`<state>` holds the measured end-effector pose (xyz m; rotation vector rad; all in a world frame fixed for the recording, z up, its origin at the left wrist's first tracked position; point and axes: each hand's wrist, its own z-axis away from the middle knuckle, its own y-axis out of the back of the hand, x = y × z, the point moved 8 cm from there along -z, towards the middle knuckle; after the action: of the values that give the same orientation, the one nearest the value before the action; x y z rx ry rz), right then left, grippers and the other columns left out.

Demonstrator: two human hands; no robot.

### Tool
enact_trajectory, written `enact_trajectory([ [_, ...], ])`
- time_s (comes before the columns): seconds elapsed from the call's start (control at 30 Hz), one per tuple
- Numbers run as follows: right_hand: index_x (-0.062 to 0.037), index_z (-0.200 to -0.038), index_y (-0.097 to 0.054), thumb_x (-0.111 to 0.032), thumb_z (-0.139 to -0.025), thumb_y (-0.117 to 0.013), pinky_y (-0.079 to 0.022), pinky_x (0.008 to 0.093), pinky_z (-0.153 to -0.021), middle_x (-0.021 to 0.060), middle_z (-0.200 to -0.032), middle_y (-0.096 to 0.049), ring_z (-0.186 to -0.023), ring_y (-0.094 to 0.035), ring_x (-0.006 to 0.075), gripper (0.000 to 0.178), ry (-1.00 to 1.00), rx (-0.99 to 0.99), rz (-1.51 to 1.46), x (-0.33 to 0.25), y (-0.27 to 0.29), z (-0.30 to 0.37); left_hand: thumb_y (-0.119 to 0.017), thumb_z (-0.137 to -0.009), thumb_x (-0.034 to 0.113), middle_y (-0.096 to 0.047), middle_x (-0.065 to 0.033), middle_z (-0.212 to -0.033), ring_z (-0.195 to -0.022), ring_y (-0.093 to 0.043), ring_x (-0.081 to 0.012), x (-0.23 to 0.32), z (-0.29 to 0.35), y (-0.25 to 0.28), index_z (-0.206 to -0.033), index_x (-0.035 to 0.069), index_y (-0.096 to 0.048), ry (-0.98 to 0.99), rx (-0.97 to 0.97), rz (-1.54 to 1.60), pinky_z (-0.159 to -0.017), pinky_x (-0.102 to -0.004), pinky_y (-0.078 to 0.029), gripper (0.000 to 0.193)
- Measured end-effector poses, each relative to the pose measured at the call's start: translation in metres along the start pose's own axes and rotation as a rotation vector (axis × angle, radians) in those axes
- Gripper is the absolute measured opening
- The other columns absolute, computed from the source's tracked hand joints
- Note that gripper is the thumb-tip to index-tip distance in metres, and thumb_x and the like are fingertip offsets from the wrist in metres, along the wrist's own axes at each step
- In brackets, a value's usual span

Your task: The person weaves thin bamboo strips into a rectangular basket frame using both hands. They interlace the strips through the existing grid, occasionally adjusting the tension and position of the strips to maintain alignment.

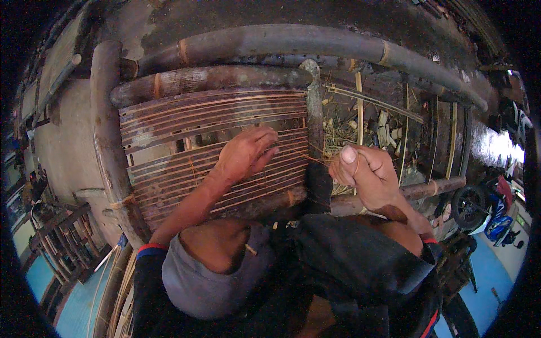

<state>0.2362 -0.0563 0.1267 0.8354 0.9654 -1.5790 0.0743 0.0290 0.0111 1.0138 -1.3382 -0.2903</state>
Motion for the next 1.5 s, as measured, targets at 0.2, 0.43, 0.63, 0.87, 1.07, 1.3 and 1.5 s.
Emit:
enact_trajectory([
  [0.2, -0.0067, -0.066, -0.043, -0.033, -0.106, -0.051, -0.032, 0.0328, -0.056, -0.0016, -0.06, -0.038, -0.057, -0.034, 0.0119, 0.048, -0.011, 0.093, 0.271, -0.01, 0.002, 0.013, -0.062, -0.095, 0.019, -0.057, -0.0152, -0.084, -0.082, -0.06, -0.0383, -0.004, -0.003, -0.014, -0.087, 0.005, -0.055, 0.022, -0.047, 0.12, -0.072, -0.0468, -0.051, 0.018],
  [0.43, -0.0065, -0.069, -0.045, -0.034, -0.105, -0.052, -0.039, 0.0343, -0.059, 0.0008, -0.058, -0.04, -0.054, -0.037, 0.0147, 0.046, 0.023, 0.333, -0.095, 0.034, 0.055, 0.015, -0.063, -0.095, 0.022, -0.059, -0.0147, -0.089, -0.088, -0.062, -0.0361, -0.01, 0.001, -0.022, -0.091, 0.004, -0.058, -0.009, -0.043, 0.053, -0.077, -0.0452, -0.053, 0.019],
  [0.63, -0.004, -0.111, -0.062, -0.017, -0.099, -0.054, -0.05, 0.042, -0.079, 0.0158, -0.09, -0.06, -0.082, -0.058, 0.0323, 0.019, 0.088, 0.499, 0.969, 0.042, 0.132, -0.036, -0.065, -0.093, 0.023, -0.065, -0.0151, -0.106, -0.099, -0.064, -0.0353, -0.007, 0.012, 0.02, -0.112, 0.004, -0.065, -0.058, 0.191, -0.004, -0.087, -0.0441, -0.055, 0.027],
  [0.87, -0.0034, -0.119, -0.061, -0.001, -0.08, -0.061, -0.049, 0.0492, -0.092, 0.0203, -0.117, -0.057, -0.107, -0.057, 0.0415, 0.039, 0.471, 0.264, 1.424, 0.058, 0.044, -0.069, -0.07, -0.087, 0.015, -0.069, -0.0108, -0.092, -0.087, -0.066, -0.0322, -0.029, 0.097, 0.136, -0.098, 0.007, -0.068, 0.327, 0.324, -0.356, -0.078, -0.0455, -0.053, 0.013],
  [1.07, -0.0032, -0.104, -0.063, -0.024, -0.091, -0.068, -0.051, 0.0459, -0.088, 0.017, -0.102, -0.062, -0.098, -0.062, 0.0367, 0.025, 0.673, -0.23, 0.882, 0.079, -0.113, -0.089, -0.068, -0.087, 0.02, -0.066, -0.0084, -0.081, -0.079, -0.064, -0.0294, -0.031, 0.112, 0.132, -0.087, 0.009, -0.063, 0.365, 0.154, -0.68, -0.077, -0.0439, -0.049, 0.013],
  [1.3, -0.0034, -0.105, -0.062, -0.046, -0.091, -0.065, -0.052, 0.0444, -0.085, 0.0143, -0.102, -0.064, -0.098, -0.064, 0.0328, 0.045, 0.686, -0.327, 1.274, 0.095, -0.199, -0.1, -0.067, -0.087, 0.021, -0.065, -0.0076, -0.079, -0.08, -0.064, -0.0271, -0.042, 0.11, 0.132, -0.085, 0.01, -0.062, 0.418, 0.063, -0.631, -0.076, -0.0423, -0.046, 0.012],
  [1.5, -0.0059, -0.095, -0.062, -0.034, -0.095, -0.059, -0.054, 0.0476, -0.076, 0.0145, -0.088, -0.066, -0.087, -0.066, 0.0339, 0.028, 0.784, -0.269, 1.055, 0.104, -0.192, -0.109, -0.067, -0.088, 0.021, -0.066, -0.0062, -0.079, -0.079, -0.063, -0.0255, -0.033, 0.108, 0.138, -0.085, 0.011, -0.064, 0.348, 0.101, -0.614, -0.075, -0.0405, -0.044, 0.01],
])
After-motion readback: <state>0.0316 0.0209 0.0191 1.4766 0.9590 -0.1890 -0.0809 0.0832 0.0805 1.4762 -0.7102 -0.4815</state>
